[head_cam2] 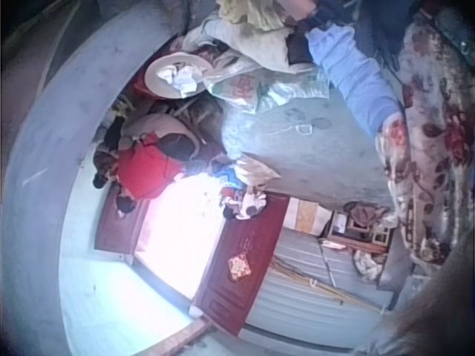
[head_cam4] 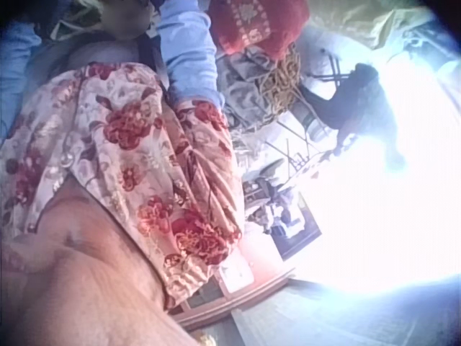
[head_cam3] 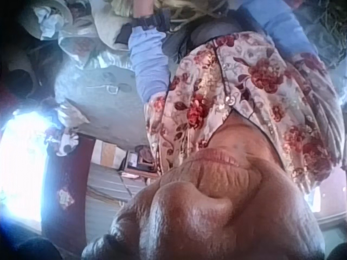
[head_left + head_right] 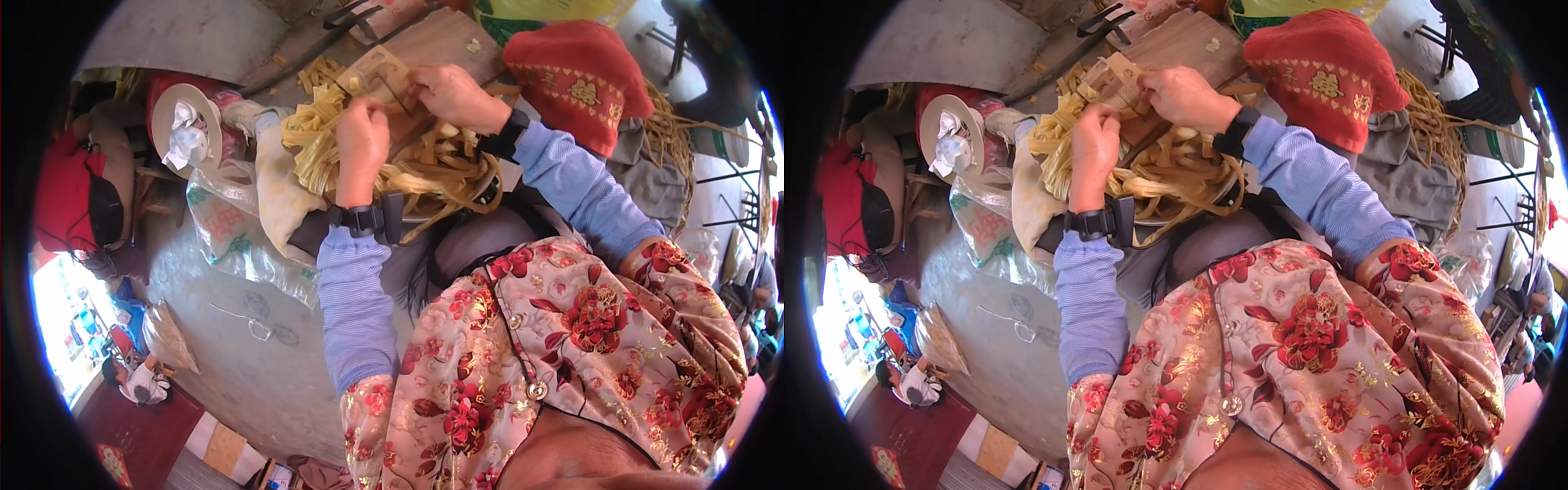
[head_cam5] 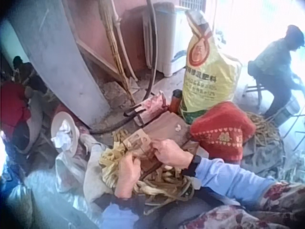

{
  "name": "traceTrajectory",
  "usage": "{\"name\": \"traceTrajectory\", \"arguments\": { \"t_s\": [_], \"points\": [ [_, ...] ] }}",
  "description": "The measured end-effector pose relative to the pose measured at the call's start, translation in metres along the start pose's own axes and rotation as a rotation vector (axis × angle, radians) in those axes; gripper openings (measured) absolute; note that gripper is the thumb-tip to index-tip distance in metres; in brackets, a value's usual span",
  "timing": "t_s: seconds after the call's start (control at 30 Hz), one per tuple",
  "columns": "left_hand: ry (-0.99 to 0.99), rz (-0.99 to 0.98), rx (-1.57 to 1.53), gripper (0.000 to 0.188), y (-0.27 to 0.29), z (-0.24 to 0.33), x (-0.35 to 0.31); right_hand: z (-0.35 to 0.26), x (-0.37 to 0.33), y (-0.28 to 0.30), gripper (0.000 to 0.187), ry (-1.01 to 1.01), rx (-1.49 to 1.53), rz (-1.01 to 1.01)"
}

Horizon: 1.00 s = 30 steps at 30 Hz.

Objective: The person folds and rolls yellow paper strips by hand, inserting them into a wooden slot or holder while sitting on the floor.

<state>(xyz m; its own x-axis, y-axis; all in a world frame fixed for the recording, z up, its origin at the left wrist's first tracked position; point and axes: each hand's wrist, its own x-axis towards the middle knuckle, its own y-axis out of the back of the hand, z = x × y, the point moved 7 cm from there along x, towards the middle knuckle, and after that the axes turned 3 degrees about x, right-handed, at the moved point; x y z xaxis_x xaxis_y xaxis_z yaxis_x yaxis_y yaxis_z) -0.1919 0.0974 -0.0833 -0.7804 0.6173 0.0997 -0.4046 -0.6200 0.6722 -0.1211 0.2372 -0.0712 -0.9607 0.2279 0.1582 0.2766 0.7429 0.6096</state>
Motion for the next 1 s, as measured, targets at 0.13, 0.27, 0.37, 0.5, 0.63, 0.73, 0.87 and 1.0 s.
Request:
{"name": "traceTrajectory", "arguments": {
  "t_s": [0.13, 0.27, 0.37, 0.5, 0.63, 0.73, 0.87, 1.0],
  "points": [
    [0.069, -0.041, -0.071, 0.011, 0.014, 0.002, -0.015, -0.003, -0.017, 0.025, 0.013, 0.125, -0.026, 0.040],
    [0.362, -0.305, -0.519, 0.009, -0.005, 0.023, -0.040, -0.067, -0.039, 0.044, 0.019, 0.464, -0.066, 0.218],
    [0.383, -0.298, -0.750, 0.015, -0.014, 0.054, -0.049, -0.052, -0.032, 0.019, 0.019, -0.123, 0.352, -0.066],
    [0.314, -0.580, -0.576, 0.030, 0.012, 0.079, -0.077, -0.056, -0.032, 0.049, 0.018, -0.062, 0.217, 0.005],
    [-0.079, -0.511, -0.155, 0.026, 0.080, 0.164, -0.074, -0.094, -0.050, 0.075, 0.019, 0.030, 0.233, -0.003],
    [-0.348, -0.454, 0.054, 0.023, 0.138, 0.225, -0.091, -0.186, -0.064, 0.098, 0.014, 0.434, 0.414, -0.193],
    [-0.283, -0.441, -0.251, 0.018, 0.140, 0.207, -0.057, -0.198, -0.091, 0.075, 0.014, 0.158, 1.126, -0.918],
    [0.203, -0.369, -1.060, 0.028, 0.049, 0.126, -0.054, -0.138, -0.065, 0.063, 0.022, -0.316, 1.271, -0.343]
  ]
}}
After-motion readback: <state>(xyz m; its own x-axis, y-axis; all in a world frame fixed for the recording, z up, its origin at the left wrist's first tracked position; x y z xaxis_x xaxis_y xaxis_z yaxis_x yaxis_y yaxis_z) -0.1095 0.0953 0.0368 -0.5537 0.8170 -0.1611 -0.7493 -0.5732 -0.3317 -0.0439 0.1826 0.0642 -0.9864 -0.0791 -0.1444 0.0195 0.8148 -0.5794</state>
